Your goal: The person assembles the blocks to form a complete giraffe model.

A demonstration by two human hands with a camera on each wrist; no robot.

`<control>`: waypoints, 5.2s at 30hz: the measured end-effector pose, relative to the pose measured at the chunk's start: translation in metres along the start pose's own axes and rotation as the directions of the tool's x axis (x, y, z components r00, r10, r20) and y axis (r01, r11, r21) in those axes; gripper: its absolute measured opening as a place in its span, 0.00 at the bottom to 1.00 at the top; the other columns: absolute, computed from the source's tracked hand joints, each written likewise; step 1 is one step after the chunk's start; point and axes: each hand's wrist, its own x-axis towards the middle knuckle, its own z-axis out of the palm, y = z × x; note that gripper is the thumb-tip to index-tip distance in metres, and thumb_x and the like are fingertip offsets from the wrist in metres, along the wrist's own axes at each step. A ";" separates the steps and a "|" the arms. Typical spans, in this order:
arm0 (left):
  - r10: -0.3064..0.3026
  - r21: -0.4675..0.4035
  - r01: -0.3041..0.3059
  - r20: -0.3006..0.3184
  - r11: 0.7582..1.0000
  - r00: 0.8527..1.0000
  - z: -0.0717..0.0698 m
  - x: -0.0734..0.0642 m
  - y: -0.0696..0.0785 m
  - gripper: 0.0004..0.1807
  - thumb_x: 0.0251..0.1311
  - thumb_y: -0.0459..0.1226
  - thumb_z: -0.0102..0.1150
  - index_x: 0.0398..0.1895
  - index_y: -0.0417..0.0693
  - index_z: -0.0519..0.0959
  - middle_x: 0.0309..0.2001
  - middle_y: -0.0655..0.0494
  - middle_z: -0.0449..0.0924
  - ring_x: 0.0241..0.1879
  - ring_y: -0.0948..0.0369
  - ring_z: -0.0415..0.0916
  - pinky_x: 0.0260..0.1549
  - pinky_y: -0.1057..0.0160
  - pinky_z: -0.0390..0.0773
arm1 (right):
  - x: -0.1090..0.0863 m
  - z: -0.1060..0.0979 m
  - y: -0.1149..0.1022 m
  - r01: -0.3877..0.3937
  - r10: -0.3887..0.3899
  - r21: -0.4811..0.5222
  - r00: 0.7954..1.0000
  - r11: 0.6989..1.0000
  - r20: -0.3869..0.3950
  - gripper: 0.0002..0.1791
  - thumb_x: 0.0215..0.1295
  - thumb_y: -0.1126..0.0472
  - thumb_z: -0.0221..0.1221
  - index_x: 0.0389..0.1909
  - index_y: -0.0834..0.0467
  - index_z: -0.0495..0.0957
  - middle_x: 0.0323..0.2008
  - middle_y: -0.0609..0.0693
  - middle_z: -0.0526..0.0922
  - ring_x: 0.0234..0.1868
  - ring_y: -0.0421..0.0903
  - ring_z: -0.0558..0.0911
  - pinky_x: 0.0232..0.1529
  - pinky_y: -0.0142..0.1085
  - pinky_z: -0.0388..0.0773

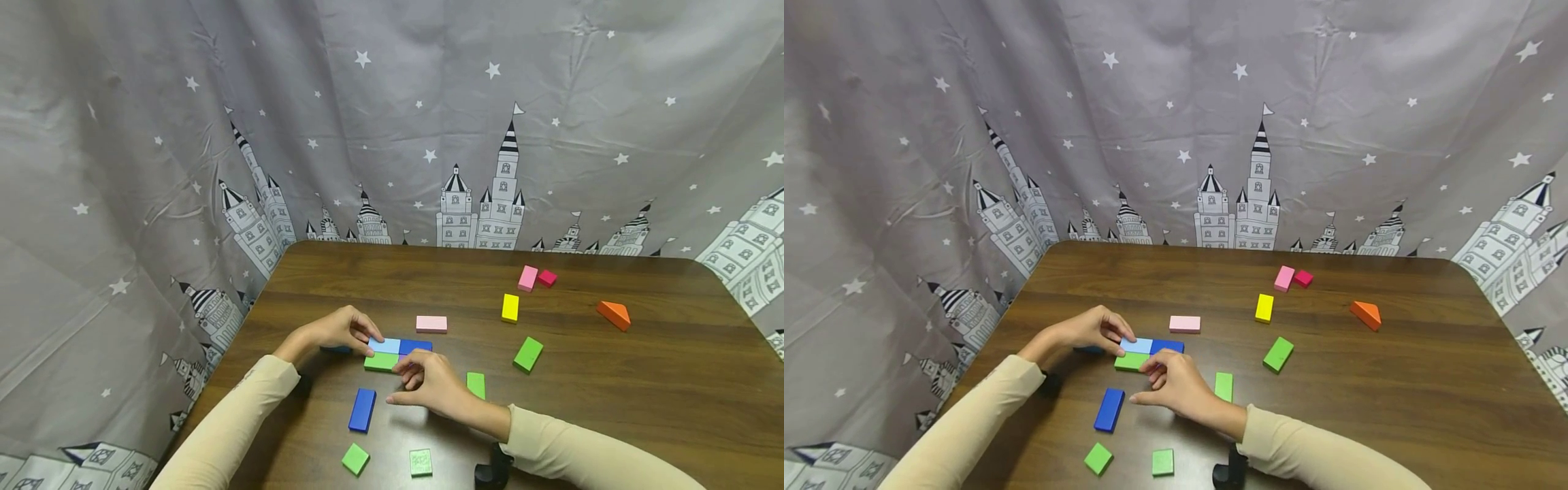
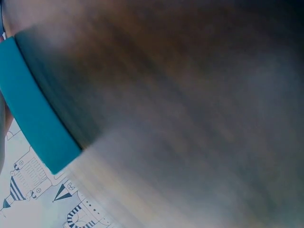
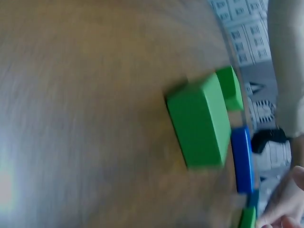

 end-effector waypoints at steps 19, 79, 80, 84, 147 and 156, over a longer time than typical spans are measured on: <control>-0.005 -0.001 0.005 -0.003 1.000 1.000 0.000 0.000 -0.002 0.13 0.53 0.27 0.72 0.43 0.34 0.86 0.45 0.45 0.85 0.47 0.54 0.81 0.47 0.57 0.81 | -0.005 0.042 0.001 -0.039 0.040 -0.075 0.999 0.996 0.015 0.30 0.36 0.63 0.83 0.42 0.66 0.81 0.36 0.52 0.81 0.35 0.41 0.79 0.38 0.30 0.79; 0.020 0.015 -0.020 0.006 1.000 1.000 0.000 0.001 -0.004 0.13 0.54 0.26 0.71 0.44 0.33 0.86 0.45 0.44 0.85 0.47 0.54 0.82 0.47 0.57 0.81 | 0.006 0.047 0.007 -0.049 0.037 -0.190 0.997 0.980 -0.069 0.30 0.32 0.62 0.84 0.40 0.64 0.82 0.31 0.47 0.78 0.31 0.37 0.74 0.33 0.27 0.74; 0.020 0.016 -0.020 0.005 1.000 1.000 -0.001 0.001 -0.004 0.13 0.54 0.26 0.71 0.44 0.33 0.86 0.45 0.44 0.85 0.47 0.54 0.82 0.47 0.57 0.81 | 0.006 0.047 0.008 -0.048 0.035 -0.190 0.997 0.981 -0.069 0.30 0.32 0.62 0.84 0.40 0.65 0.82 0.31 0.48 0.78 0.31 0.37 0.74 0.33 0.27 0.74; 0.021 0.017 -0.021 0.004 1.000 1.000 -0.002 0.003 -0.003 0.13 0.54 0.26 0.72 0.44 0.33 0.86 0.45 0.44 0.85 0.47 0.54 0.82 0.47 0.57 0.81 | 0.008 0.044 0.007 -0.042 0.029 -0.192 0.997 0.980 -0.074 0.31 0.33 0.62 0.84 0.41 0.66 0.82 0.31 0.49 0.77 0.31 0.38 0.74 0.32 0.27 0.74; 0.024 0.009 -0.024 -0.001 1.000 1.000 0.005 -0.001 -0.016 0.13 0.54 0.26 0.71 0.45 0.32 0.85 0.46 0.43 0.85 0.49 0.52 0.81 0.48 0.58 0.81 | 0.009 0.015 0.007 0.003 -0.002 0.009 0.998 1.000 -0.059 0.20 0.48 0.68 0.77 0.42 0.71 0.83 0.30 0.61 0.84 0.25 0.38 0.79 0.29 0.27 0.79; 0.010 0.010 -0.010 -0.002 1.000 1.000 0.003 0.000 -0.015 0.13 0.54 0.25 0.71 0.44 0.32 0.86 0.46 0.44 0.85 0.47 0.54 0.81 0.47 0.58 0.81 | -0.009 -0.033 0.014 0.025 -0.019 0.062 0.995 0.998 -0.096 0.21 0.50 0.68 0.75 0.45 0.73 0.82 0.37 0.65 0.84 0.34 0.53 0.82 0.37 0.34 0.82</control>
